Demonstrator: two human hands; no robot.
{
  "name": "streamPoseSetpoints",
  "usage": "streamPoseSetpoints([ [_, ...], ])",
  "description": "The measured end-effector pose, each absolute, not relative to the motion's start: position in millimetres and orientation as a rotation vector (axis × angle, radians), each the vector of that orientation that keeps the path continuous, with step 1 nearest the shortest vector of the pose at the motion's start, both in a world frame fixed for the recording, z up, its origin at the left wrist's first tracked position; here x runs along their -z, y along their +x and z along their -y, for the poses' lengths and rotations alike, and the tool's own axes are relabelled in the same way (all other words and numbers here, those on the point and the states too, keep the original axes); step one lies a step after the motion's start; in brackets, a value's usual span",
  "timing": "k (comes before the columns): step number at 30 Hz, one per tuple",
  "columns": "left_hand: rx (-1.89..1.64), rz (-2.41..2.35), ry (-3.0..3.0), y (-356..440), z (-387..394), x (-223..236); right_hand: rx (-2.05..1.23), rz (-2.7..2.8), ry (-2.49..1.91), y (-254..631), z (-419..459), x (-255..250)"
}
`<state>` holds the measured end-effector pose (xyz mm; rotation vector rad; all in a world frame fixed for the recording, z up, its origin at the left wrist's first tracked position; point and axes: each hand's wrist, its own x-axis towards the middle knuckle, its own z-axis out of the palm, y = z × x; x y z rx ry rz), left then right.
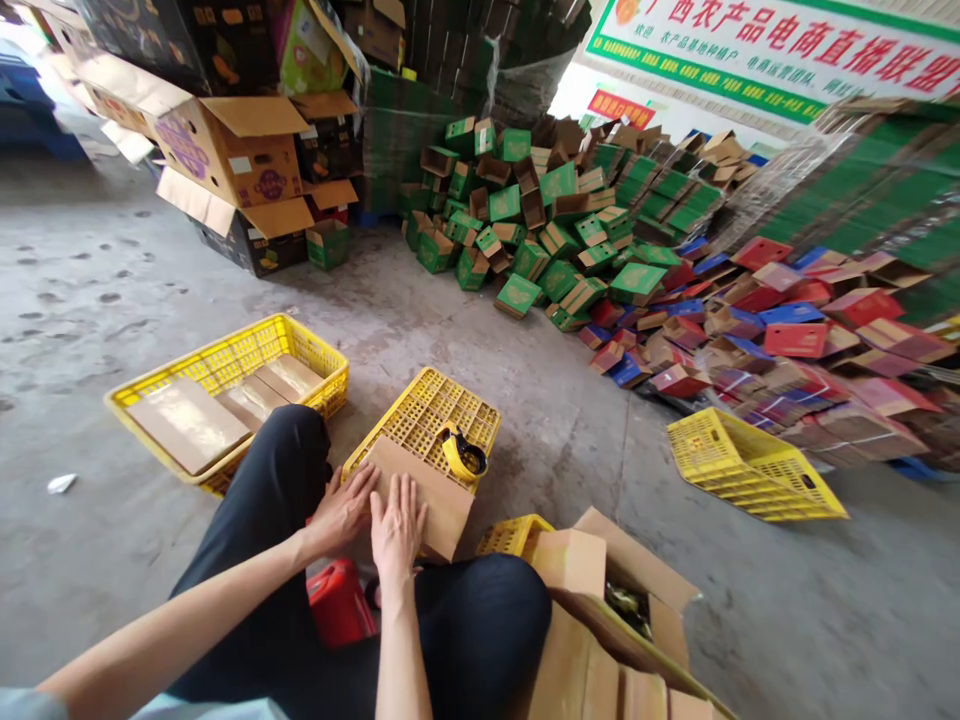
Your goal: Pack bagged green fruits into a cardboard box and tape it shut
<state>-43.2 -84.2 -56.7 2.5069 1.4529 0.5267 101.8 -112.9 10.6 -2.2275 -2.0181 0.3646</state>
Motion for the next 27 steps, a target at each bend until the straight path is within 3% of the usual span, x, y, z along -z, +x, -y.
streamPoseSetpoints([
  [8,-0.590,-1.456,2.492,-42,79,49,-0.144,1.678,-2.309,177,161,28],
  [18,-0.686,-1.511,2.494,-14,57,53,-0.278,1.227,-2.122,198,155,51],
  [27,-0.609,-1.297,2.688,36,96,52,-0.355,1.161,-2.043,198,157,69],
])
